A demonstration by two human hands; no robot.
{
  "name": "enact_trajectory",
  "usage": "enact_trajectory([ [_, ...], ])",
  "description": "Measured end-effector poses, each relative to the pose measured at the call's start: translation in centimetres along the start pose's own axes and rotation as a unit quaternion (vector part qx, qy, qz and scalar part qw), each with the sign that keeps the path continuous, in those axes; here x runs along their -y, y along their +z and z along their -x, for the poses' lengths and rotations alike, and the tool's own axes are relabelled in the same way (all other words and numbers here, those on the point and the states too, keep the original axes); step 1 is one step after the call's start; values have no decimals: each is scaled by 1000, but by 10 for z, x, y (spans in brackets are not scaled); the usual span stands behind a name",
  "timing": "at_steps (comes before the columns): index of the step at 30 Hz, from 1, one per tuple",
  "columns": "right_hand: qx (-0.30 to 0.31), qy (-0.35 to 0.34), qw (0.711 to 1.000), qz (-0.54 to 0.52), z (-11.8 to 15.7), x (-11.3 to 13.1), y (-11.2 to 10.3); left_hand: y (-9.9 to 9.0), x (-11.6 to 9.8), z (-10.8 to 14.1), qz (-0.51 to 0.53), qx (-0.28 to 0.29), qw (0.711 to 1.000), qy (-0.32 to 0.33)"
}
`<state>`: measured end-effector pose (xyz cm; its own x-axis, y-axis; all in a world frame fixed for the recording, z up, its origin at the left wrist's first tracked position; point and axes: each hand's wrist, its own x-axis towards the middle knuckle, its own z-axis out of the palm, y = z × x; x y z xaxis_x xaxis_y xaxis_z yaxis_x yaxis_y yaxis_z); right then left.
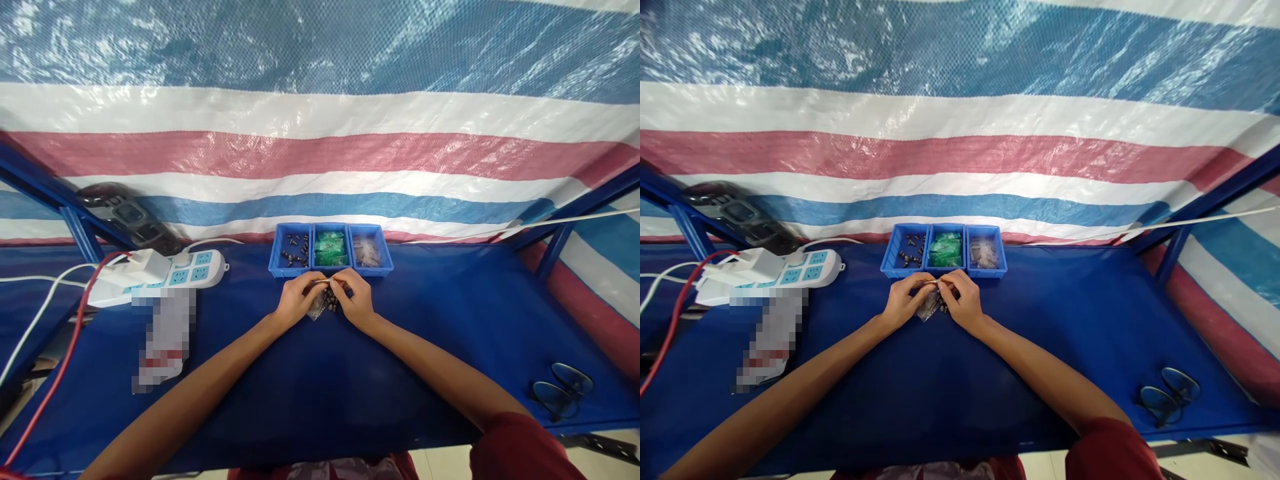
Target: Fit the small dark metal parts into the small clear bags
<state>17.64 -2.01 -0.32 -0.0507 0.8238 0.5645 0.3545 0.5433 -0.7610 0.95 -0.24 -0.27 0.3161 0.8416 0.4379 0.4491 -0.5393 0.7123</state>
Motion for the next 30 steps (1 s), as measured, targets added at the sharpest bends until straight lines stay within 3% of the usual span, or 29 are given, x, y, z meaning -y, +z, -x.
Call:
enact_trajectory([
  [11, -2, 7, 1000, -4, 1, -2, 0, 1, 1, -3, -10, -24, 997, 69],
  [30, 16, -15, 1000, 3, 2, -1, 1, 1, 7, 1, -45, -27, 994, 96],
])
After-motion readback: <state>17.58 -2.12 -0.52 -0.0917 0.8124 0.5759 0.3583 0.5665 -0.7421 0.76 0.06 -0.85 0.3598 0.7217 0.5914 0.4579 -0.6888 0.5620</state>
